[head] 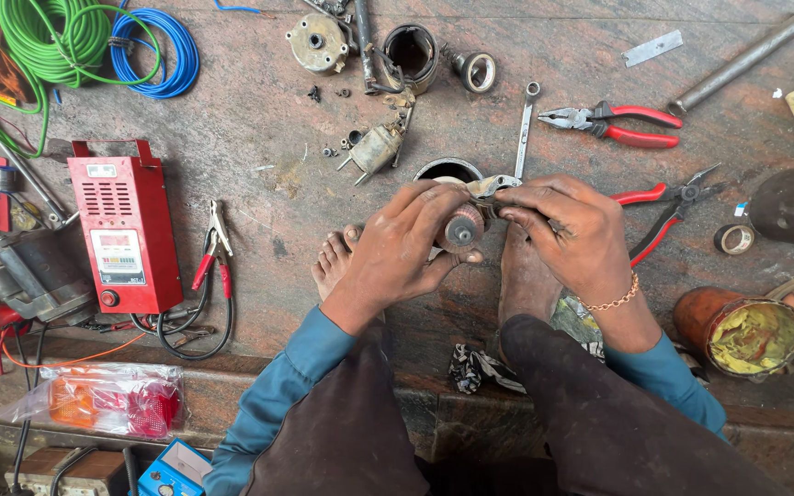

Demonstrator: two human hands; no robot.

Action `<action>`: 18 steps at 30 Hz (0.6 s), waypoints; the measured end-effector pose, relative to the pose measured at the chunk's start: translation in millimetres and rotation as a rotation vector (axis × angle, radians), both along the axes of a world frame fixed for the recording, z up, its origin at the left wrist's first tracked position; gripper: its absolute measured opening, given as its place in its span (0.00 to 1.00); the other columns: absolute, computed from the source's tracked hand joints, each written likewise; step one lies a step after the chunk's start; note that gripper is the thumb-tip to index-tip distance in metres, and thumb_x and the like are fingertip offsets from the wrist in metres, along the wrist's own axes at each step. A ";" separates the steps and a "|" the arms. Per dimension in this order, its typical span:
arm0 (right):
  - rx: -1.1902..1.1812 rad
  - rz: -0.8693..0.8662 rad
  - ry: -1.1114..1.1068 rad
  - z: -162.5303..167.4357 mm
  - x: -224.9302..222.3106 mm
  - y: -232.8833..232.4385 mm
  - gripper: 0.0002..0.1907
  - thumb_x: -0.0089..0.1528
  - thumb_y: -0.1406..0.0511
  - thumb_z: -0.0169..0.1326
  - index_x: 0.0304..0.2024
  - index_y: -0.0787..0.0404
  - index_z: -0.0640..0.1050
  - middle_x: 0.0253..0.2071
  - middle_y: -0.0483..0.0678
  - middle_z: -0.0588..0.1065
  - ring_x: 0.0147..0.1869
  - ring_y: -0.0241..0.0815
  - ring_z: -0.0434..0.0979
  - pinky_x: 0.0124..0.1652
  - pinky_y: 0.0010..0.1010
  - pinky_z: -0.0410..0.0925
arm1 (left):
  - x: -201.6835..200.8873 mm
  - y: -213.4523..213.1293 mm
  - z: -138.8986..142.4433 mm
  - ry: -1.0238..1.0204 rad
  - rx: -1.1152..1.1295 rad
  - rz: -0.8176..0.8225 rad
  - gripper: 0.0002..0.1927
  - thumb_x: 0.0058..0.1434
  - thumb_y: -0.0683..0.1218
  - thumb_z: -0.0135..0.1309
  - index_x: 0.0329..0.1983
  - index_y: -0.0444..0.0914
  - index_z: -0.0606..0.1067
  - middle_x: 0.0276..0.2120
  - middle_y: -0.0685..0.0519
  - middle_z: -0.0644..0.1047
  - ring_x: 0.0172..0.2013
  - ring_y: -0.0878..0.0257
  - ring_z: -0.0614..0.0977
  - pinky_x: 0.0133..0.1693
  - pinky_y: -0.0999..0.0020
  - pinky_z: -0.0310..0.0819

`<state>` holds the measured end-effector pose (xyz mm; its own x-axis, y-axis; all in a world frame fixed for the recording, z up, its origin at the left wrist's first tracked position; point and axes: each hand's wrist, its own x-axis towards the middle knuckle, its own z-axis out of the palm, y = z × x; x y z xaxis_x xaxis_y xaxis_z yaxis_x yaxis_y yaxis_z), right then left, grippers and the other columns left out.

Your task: The person sits on the floor of a repair workshop and assembles a starter motor by hand, fitting the copper armature into the starter housing and pressing the components together. They pick up small parts from the work surface, align the armature with the housing, and manipulate the housing and solenoid to join the assembly.

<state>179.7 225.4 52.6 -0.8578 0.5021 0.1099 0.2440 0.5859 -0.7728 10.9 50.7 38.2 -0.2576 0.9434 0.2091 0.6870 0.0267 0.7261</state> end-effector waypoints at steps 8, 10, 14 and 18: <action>-0.206 -0.051 -0.043 -3.0 0.2 2.1 0.12 0.61 0.73 0.62 0.47 0.61 0.84 0.43 0.51 0.82 0.45 0.41 0.85 0.43 0.29 0.75 | -2.2 -1.4 9.8 0.097 -0.053 0.118 0.42 0.48 0.57 0.74 0.63 0.42 0.69 0.51 0.52 0.78 0.57 0.47 0.73 0.57 0.49 0.68; -0.233 -0.062 -0.069 -3.1 -0.4 3.3 0.12 0.62 0.73 0.61 0.48 0.61 0.84 0.42 0.51 0.82 0.44 0.40 0.85 0.41 0.29 0.74 | -6.3 -2.4 9.7 0.071 -0.065 0.100 0.43 0.48 0.58 0.74 0.65 0.42 0.70 0.51 0.52 0.77 0.58 0.48 0.74 0.58 0.50 0.69; -0.303 -0.071 -0.164 -2.7 -3.1 8.7 0.11 0.62 0.73 0.60 0.47 0.62 0.84 0.40 0.51 0.83 0.43 0.38 0.85 0.40 0.27 0.74 | -11.0 -2.7 7.2 0.003 -0.108 0.085 0.43 0.46 0.54 0.74 0.64 0.43 0.70 0.56 0.50 0.77 0.61 0.47 0.73 0.60 0.51 0.69; -0.430 -0.080 -0.228 -4.1 -4.3 11.6 0.10 0.63 0.72 0.59 0.47 0.62 0.84 0.39 0.49 0.84 0.44 0.33 0.85 0.40 0.24 0.74 | -8.2 -4.0 3.7 -0.072 -0.129 0.093 0.40 0.48 0.51 0.73 0.65 0.44 0.70 0.59 0.48 0.75 0.61 0.48 0.75 0.59 0.54 0.73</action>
<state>175.4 237.0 48.5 -0.7926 0.5261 -0.3081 0.4665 0.1979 -0.8621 2.7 46.7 41.9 -0.3547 0.9326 0.0660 0.6233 0.1833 0.7602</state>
